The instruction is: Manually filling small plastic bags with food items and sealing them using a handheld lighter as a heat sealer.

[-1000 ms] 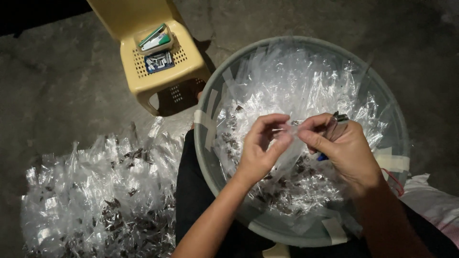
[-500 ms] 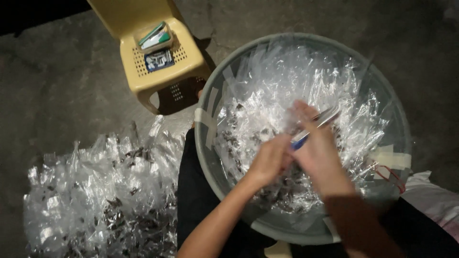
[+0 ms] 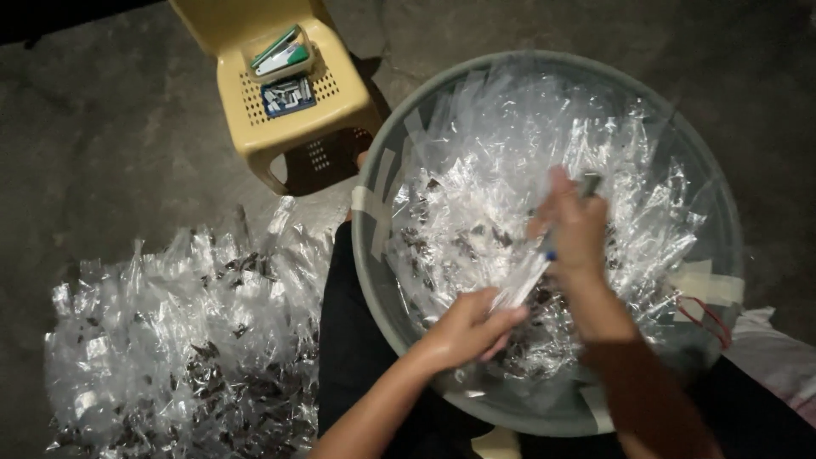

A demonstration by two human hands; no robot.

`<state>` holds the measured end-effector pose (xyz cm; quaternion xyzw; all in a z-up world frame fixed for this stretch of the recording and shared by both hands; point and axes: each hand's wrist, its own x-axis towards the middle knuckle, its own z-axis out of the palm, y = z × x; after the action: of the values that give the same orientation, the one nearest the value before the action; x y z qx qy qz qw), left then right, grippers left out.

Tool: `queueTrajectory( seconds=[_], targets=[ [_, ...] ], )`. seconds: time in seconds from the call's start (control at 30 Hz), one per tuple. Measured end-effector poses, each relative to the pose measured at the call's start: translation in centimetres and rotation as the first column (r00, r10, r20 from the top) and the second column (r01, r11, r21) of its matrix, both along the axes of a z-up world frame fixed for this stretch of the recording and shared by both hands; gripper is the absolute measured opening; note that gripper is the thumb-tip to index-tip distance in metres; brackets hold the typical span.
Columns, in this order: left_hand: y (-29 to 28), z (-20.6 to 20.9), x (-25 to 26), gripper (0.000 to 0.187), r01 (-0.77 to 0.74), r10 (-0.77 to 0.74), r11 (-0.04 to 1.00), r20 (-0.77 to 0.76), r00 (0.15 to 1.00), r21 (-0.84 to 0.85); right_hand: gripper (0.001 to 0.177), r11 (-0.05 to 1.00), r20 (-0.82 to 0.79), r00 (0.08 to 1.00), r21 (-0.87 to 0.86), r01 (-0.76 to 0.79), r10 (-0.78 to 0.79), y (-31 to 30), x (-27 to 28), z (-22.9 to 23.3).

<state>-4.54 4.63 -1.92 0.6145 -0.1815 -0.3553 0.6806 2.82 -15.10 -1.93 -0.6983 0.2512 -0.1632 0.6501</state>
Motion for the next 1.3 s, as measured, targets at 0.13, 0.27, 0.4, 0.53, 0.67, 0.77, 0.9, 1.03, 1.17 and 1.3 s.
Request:
queueTrajectory(
  seconds=[0.13,0.27,0.4,0.53,0.67,0.77,0.9,1.03,1.17,1.3],
  targets=[
    [7.2,-1.0,0.2,0.034,0.089,-0.083,0.961,-0.033,0.996,0.260,0.055,0.954,-0.014,0.997,0.290,0.077,-0.076,-3.3,0.2,2.5],
    [19.4,-7.1,2.0,0.028,-0.560,0.643,0.691,-0.035,0.765,0.457,0.017,0.993,-0.223,0.973,0.078,0.086,-0.067,-9.0,0.0,-1.0],
    [27.6,-16.2,2.6,0.029,-0.770,0.848,0.080,0.362,0.386,0.633,0.018,0.955,-0.470,0.882,-0.245,-0.164,0.031,-11.1,-0.5,-4.2],
    [33.8,-36.0,-3.3,0.033,-0.701,0.335,-0.128,0.696,0.635,0.702,0.016,0.936,-0.458,0.882,-0.252,-0.245,0.108,-10.4,-1.1,-6.6],
    [31.4,-38.5,-5.0,0.064,-0.299,0.574,0.018,0.235,0.784,0.954,0.018,0.973,-0.512,0.845,-0.073,-0.221,0.154,-7.1,-0.1,-5.0],
    [29.1,-34.0,-2.5,0.057,-0.343,0.575,0.024,0.268,0.774,0.939,0.024,0.984,-0.511,0.840,0.086,-0.158,0.179,-4.5,0.7,-4.1],
    [25.9,-23.2,4.3,0.068,-0.812,0.517,0.031,0.686,0.512,0.583,0.028,0.976,-0.481,0.863,0.207,-0.061,0.156,-1.9,2.5,-4.7],
    [13.8,-9.9,12.5,0.046,-0.911,0.634,0.373,0.670,0.387,0.173,0.024,0.899,-0.249,0.965,0.436,0.037,0.081,-2.9,2.9,-8.1],
    [0.7,-15.8,20.1,0.045,-0.684,0.582,0.699,0.389,0.714,0.210,0.016,0.943,-0.196,0.980,0.316,0.105,-0.043,-5.9,1.0,-7.3],
    [-9.0,-25.7,23.4,0.069,-0.753,0.707,0.464,0.317,0.633,0.467,0.021,0.960,-0.080,0.997,0.278,0.044,-0.022,-10.5,-0.7,-4.3]
  ],
)
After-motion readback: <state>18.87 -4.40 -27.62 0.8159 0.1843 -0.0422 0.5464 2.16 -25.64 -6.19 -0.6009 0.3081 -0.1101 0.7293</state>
